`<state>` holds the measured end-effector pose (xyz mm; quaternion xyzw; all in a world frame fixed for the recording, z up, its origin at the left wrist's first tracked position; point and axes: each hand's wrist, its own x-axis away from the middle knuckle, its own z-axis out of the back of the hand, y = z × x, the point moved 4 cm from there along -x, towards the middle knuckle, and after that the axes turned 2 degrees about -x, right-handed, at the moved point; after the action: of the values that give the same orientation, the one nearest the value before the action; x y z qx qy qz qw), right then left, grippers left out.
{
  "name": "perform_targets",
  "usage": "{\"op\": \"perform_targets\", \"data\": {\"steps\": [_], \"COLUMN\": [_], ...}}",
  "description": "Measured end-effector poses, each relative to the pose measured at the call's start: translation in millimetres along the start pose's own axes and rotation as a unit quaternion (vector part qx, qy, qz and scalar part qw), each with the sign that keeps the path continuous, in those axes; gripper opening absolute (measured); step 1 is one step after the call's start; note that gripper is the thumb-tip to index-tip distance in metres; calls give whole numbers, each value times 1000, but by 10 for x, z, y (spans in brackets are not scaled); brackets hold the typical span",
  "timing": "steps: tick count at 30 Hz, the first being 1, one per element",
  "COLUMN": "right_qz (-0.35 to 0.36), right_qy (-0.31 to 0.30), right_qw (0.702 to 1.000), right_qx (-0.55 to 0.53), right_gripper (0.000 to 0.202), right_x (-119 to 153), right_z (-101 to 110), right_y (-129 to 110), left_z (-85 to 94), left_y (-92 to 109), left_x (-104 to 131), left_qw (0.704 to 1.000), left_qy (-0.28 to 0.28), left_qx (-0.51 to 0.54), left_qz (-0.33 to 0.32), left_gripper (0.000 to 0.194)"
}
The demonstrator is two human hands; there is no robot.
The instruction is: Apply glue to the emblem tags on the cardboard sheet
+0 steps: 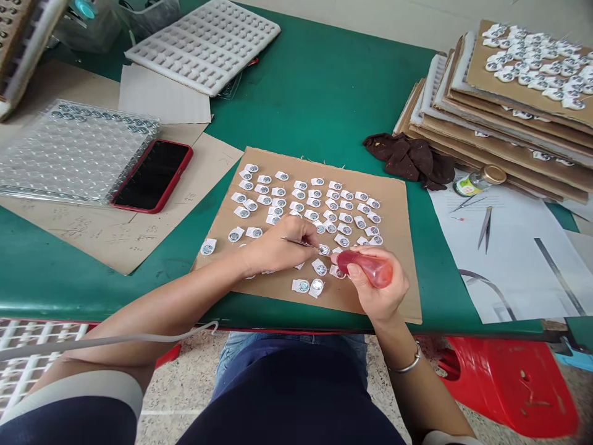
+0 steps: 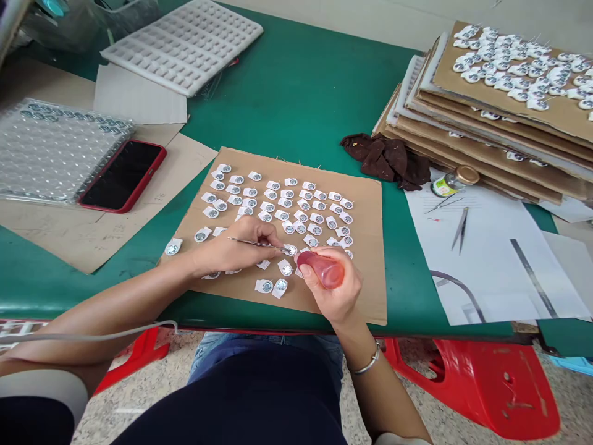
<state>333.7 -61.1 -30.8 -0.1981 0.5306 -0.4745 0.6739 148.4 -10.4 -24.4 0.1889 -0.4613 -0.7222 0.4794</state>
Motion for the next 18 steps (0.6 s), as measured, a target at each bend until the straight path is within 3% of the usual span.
{"op": "perform_targets", "data": {"steps": [7, 11, 14, 18], "right_qz": [-10, -86, -157, -188], "right_qy": [-1, 55, 79, 32], "right_qw": [1000, 991, 960, 944], "right_qx": [-6, -89, -216, -268], "right_gripper": [29, 21, 19, 30], "right_x": [12, -37, -256, -724], "right_z": [-11, 87, 209, 339], "right_y": [-12, 49, 112, 106], "left_z": [-18, 3, 104, 303], "left_y": [-24, -8, 35, 148], "left_x": [7, 18, 8, 15], "left_qw": [1000, 1000, 999, 995], "left_qy": [-8, -5, 30, 96], "left_qx": [5, 14, 28, 37], "left_qz": [13, 21, 21, 7], "left_gripper": [13, 14, 12, 11]}}
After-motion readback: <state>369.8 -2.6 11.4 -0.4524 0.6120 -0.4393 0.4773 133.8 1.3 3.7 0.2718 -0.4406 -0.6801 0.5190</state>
